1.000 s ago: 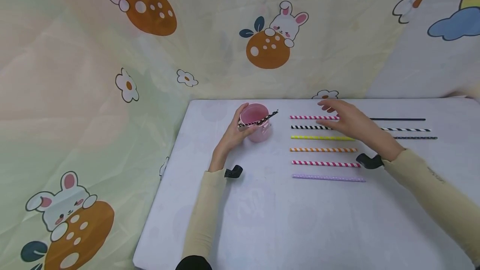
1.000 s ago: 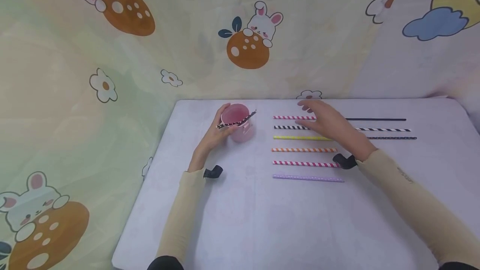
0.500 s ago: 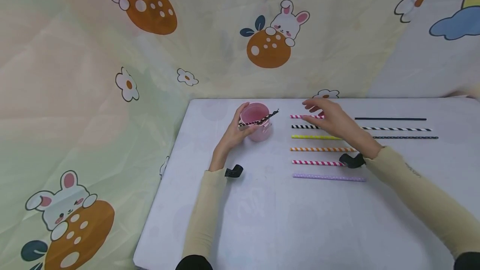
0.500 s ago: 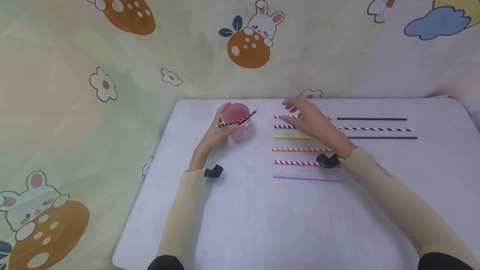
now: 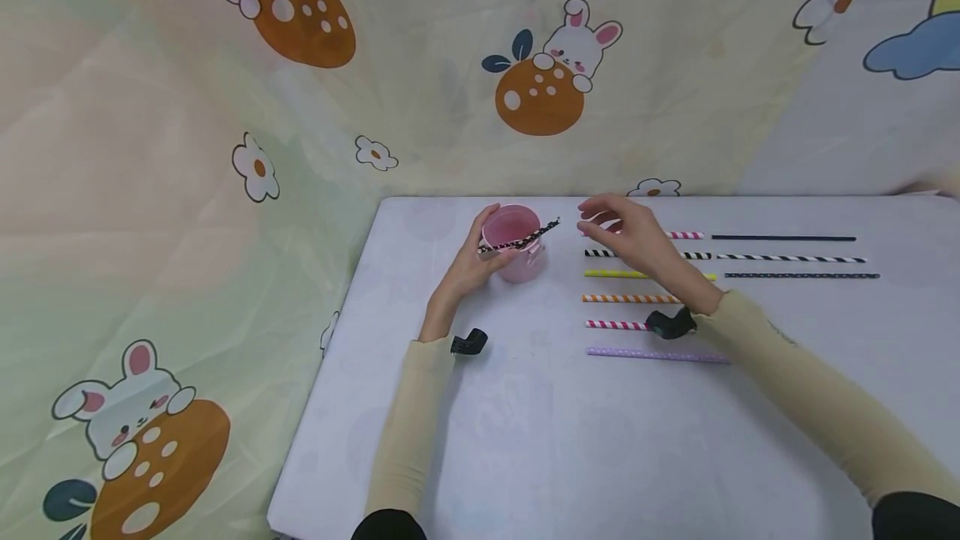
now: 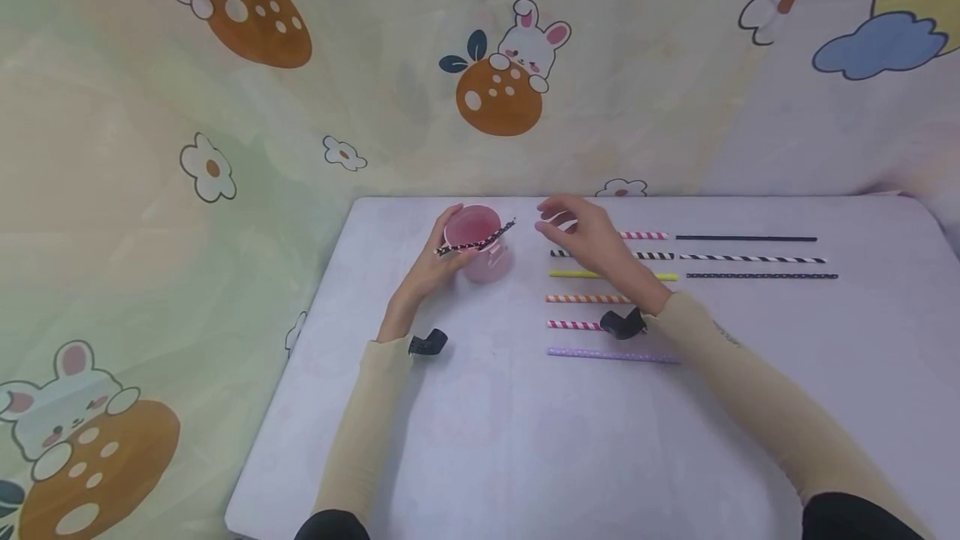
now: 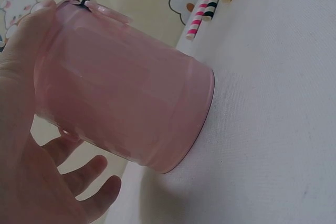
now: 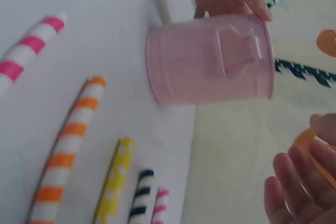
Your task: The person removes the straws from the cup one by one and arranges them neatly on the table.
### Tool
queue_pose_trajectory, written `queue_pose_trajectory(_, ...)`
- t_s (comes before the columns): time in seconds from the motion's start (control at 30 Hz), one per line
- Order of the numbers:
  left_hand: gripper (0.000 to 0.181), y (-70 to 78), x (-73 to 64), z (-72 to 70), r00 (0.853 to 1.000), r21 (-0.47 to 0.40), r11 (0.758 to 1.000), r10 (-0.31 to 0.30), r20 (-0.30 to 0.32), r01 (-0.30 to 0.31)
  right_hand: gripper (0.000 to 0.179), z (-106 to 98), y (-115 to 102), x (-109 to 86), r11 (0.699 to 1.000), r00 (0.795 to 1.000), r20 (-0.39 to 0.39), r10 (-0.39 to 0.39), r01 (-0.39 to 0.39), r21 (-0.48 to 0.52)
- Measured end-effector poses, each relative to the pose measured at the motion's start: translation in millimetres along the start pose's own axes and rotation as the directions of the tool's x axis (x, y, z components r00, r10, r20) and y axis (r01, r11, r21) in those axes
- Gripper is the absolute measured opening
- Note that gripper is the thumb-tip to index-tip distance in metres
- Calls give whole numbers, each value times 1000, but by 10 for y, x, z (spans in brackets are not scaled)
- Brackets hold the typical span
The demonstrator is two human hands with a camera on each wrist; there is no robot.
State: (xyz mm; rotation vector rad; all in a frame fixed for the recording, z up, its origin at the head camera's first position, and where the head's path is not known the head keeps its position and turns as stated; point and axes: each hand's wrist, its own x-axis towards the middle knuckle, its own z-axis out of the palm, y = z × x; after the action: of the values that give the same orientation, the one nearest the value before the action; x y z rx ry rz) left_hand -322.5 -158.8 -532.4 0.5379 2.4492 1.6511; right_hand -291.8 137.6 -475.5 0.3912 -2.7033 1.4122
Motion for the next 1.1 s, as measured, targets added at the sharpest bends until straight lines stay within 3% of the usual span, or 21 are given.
queue_pose_trajectory(0.43, 90, 2, -3, -10, 999, -14, 999, -30, 12, 30, 26, 392, -123, 64, 996, 998, -47, -31, 35, 87)
queue_pose_trajectory(0.63, 91, -3, 5, -3, 999, -48, 998, -33, 11, 34, 25, 443, -166, 81, 993, 996, -43, -83, 86, 84)
queue_pose_trajectory(0.83, 90, -13, 3, 8, 1000, -28, 1000, -12, 5, 12, 26, 480, -172, 72, 987, 993, -13, -114, 114, 112)
queue_pose_trajectory(1.1, 89, 16, 4, -5, 999, -25, 999, -48, 25, 49, 26, 536, -184, 58, 993, 995, 28, -91, 89, 82)
